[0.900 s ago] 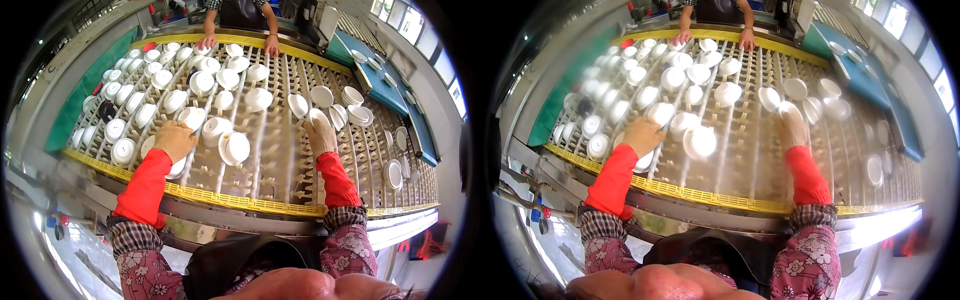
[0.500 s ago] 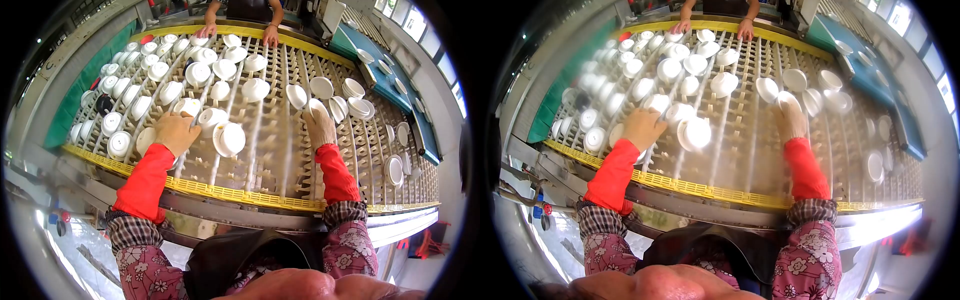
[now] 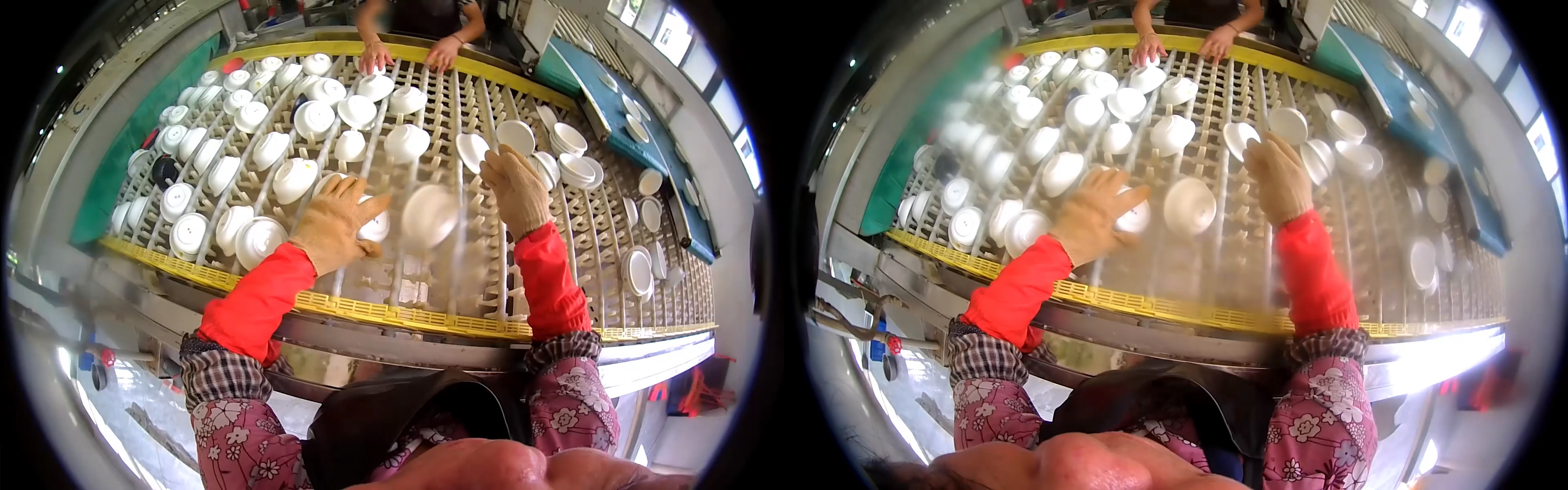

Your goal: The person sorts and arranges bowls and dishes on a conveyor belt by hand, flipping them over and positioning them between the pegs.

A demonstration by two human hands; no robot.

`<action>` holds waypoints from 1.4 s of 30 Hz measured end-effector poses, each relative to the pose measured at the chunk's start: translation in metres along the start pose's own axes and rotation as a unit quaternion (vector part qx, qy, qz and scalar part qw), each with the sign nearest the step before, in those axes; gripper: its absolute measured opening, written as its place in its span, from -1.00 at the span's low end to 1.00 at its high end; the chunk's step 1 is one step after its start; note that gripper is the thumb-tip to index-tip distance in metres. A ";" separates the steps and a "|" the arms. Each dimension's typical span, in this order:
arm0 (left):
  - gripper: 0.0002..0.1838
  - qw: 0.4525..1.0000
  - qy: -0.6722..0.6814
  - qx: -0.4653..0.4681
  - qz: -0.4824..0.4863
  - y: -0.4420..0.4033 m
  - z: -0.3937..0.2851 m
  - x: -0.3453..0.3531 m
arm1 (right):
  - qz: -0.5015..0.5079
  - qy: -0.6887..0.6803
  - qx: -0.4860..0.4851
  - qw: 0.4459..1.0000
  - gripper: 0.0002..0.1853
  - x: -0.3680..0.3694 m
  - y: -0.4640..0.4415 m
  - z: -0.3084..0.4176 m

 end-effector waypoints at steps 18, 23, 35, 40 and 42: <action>-0.39 0.761 0.549 -0.219 -0.267 -0.019 0.064 -0.008 | -0.023 -0.003 0.375 0.927 -0.72 -0.126 0.198 -0.028; -0.35 0.904 0.240 -0.187 -0.302 -0.011 0.107 -0.004 | -0.025 0.102 0.331 0.938 -0.58 -0.149 0.195 -0.042; -0.04 0.991 -0.107 -0.055 -0.058 -0.064 -0.051 0.034 | 0.026 0.058 0.282 0.957 -0.53 -0.155 0.181 -0.024; -0.09 0.973 -0.167 -0.158 0.003 -0.072 -0.025 0.056 | -0.095 0.204 0.277 0.934 -0.31 -0.231 0.173 -0.042; -0.09 0.954 -0.173 -0.237 0.054 -0.077 -0.030 0.050 | -0.199 0.263 0.282 0.901 -0.20 -0.288 0.177 -0.043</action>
Point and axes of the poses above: each hand's wrist, its own y-axis away from the middle knuckle, its own x-axis out of the palm, z = x × y, the point moved 10 cm from there along -y, towards the middle knuckle, and after that the axes turned 13 degrees about y, right-handed, at the moved point
